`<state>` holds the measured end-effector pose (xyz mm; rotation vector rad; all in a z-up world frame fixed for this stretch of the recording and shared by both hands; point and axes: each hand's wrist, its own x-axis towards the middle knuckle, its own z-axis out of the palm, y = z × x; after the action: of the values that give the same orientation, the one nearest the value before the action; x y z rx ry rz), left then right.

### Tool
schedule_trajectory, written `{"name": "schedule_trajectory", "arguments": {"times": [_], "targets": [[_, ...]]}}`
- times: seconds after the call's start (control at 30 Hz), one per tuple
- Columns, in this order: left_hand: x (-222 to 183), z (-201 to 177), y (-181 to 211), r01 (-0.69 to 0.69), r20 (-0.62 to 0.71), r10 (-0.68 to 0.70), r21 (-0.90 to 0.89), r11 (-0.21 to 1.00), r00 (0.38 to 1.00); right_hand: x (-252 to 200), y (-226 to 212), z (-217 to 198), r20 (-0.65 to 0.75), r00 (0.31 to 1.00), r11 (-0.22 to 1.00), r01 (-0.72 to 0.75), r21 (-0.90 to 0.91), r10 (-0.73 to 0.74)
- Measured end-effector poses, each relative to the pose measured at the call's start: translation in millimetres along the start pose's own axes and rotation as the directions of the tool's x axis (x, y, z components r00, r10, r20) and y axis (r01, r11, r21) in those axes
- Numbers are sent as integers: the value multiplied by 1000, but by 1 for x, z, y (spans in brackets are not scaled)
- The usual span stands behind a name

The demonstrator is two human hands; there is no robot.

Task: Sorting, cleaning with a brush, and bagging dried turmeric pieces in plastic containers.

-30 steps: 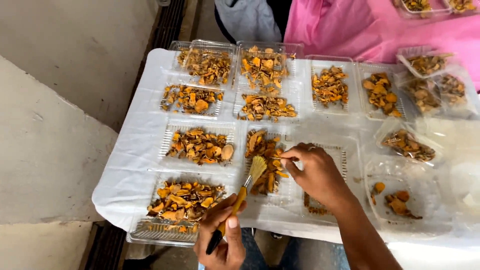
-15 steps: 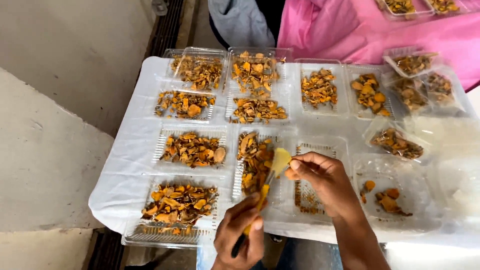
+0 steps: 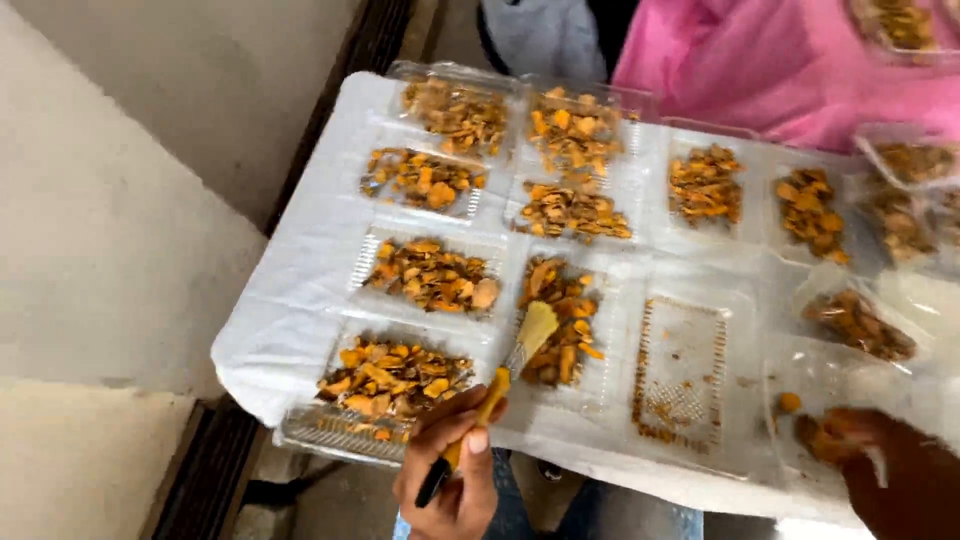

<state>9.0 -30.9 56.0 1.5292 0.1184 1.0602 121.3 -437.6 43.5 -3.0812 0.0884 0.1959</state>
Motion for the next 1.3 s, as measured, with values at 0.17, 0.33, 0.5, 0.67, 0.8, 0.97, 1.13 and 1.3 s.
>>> {"name": "schedule_trajectory", "arguments": {"times": [0.17,0.33,0.5,0.67,0.8,0.97,1.13,1.3], "targets": [[-1,-14,8,78,-21,-78,0,997,997,-4,-199,-87,-49,990,952,144,271,-135],[-13,-10,23,252,-80,-253,-17,968,964,63,-255,-23,61,871,860,492,-137,-488],[-11,-4,4,210,-87,-220,-112,971,972,66,-262,-12,80,883,881,468,-62,-463],[-16,4,1,239,-127,-257,-145,960,958,70,-250,5,-31,847,847,529,-50,-531],[-20,4,0,208,-99,-218,-104,973,971,70,-245,3,66,842,843,537,-24,-535],[-17,4,-2,167,-63,-173,-79,983,983,64,-240,-12,48,838,837,537,104,-543],[-22,16,-1,47,28,-41,-267,963,999,36,-234,-36,-2,919,767,331,550,-395],[-23,23,-37,-290,151,302,-98,952,941,30,-212,-20,117,935,432,42,901,-335]]}}
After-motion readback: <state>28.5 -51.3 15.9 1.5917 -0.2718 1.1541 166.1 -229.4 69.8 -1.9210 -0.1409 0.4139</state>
